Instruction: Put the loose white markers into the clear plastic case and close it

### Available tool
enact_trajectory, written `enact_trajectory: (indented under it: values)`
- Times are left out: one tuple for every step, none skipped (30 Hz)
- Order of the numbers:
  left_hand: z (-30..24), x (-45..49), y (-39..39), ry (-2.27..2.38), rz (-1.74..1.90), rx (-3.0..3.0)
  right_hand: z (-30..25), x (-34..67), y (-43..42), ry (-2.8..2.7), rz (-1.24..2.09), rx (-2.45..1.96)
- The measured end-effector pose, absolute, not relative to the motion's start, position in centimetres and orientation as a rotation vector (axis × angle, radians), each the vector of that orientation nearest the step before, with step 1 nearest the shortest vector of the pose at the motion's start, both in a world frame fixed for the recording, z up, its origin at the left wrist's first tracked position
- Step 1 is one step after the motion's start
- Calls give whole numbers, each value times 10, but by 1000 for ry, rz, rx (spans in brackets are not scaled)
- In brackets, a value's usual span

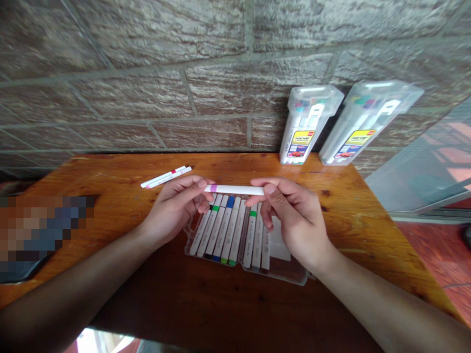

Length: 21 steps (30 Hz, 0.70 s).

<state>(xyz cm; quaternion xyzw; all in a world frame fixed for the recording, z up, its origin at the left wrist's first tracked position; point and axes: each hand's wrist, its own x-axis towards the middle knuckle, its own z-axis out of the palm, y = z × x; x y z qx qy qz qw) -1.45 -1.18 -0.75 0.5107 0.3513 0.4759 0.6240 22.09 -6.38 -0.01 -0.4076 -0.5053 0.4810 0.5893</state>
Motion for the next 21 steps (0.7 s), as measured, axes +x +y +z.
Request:
enact_trajectory:
  values:
    - [-8,-14,-12,806,1095,1162,0,221,-64,-1177,1117,-950]
    - [-8,-14,-12,803,1097,1151,-1,221,-64,-1180,1114,-951]
    - [-8,-14,-12,801,1099,1139,-1,221,-63,-1182,1110,-950]
    - [-8,-14,-11,798,1099,1127,-1,222,-63,-1185,1109,-950]
    - [-8,-14,-11,796,1101,1117,-2,222,-63,-1185,1109,-950]
    - [-8,-13,-11,794,1101,1108,-2,222,-62,-1182,1110,-949]
    - [-8,-13,-11,791,1104,1101,-2,221,-62,-1175,1112,-947]
    - [-8,-13,-12,785,1105,1096,-2,221,-61,-1165,1115,-943]
    - [-8,-13,-12,778,1107,1091,-2,221,-61,-1154,1118,-938]
    - [-7,-13,-12,769,1110,1088,-2,221,-60,-1145,1121,-936]
    - [-7,-14,-12,760,1112,1086,-1,221,-60,-1138,1121,-936]
    - [-7,-14,-12,753,1113,1086,-1,220,-59,-1135,1118,-941]
    - [-7,-14,-12,748,1112,1089,0,220,-59,-1134,1113,-949]
    - [-7,-14,-12,744,1109,1094,0,220,-58,-1135,1105,-958]
    - [-7,-14,-12,740,1107,1100,0,221,-58,-1136,1096,-965]
    - [-7,-14,-12,736,1103,1107,0,221,-58,-1137,1090,-969]
    - [-7,-14,-12,731,1100,1112,0,221,-58,-1135,1087,-970]
    - [-6,-15,-13,726,1098,1117,0,221,-57,-1128,1086,-970]
    - [-6,-15,-13,719,1096,1124,0,222,-57,-1117,1088,-971]
    - [-6,-15,-13,710,1095,1131,-1,222,-56,-1103,1095,-974]
    - [-6,-15,-14,699,1095,1140,-1,222,-56,-1088,1104,-974]
